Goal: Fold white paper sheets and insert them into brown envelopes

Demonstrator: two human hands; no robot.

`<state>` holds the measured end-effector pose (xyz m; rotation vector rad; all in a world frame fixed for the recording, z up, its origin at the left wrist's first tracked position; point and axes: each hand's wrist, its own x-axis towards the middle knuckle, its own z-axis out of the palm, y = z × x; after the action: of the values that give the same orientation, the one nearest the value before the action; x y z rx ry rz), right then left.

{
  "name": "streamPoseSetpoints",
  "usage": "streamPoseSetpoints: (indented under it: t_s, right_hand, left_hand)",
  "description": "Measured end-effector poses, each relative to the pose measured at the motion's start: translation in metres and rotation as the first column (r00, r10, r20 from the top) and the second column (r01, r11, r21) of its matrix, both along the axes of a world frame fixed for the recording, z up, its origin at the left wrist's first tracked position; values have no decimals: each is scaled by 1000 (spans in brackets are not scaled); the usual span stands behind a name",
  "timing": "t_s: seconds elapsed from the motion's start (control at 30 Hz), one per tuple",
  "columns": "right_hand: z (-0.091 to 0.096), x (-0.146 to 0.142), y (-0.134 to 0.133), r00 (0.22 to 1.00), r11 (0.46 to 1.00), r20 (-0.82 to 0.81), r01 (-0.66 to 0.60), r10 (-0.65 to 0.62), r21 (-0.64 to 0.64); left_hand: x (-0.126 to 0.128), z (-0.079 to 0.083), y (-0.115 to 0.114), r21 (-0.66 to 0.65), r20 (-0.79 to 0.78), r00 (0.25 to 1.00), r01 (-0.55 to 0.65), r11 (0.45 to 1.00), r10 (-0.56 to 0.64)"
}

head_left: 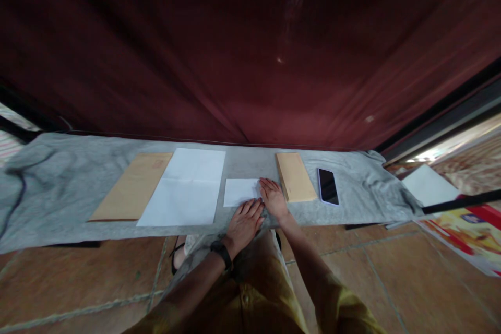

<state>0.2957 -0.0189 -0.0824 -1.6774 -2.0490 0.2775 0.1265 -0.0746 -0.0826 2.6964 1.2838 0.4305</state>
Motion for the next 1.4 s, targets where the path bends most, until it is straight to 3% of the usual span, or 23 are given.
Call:
streamPoseSetpoints:
  t_s: [0.13,0.3,0.43,0.63,1.03,1.4]
  right_hand:
    - [0,1,-6,1000,1000,15,-18,18,5]
    - [-4,7,-33,995,995,21,-95,95,-7]
    - [-6,10,-43,997,997,-2,-74,74,-5]
    - [-7,9,-42,998,999,-25,-52,51,-14]
    - [-7,8,-44,999,999,-6,-52,52,4]
    - [-11,9,-44,998,995,9,-64,63,78]
  left_hand:
    - [0,-1,0,2,-7,1000,0,1000,0]
    - [1,-3,-1,-5,-18,1000,2,1000,-2]
    - [3,-2,-4,-6,-14,1000,-4,1000,4]
    - [-3,2,-8,4,4,998,-64,998,64]
    - [-42,15,-13,4,-71,973,-218,976,217]
    - [-67,14,-18,106,-64,941,-326,939,333]
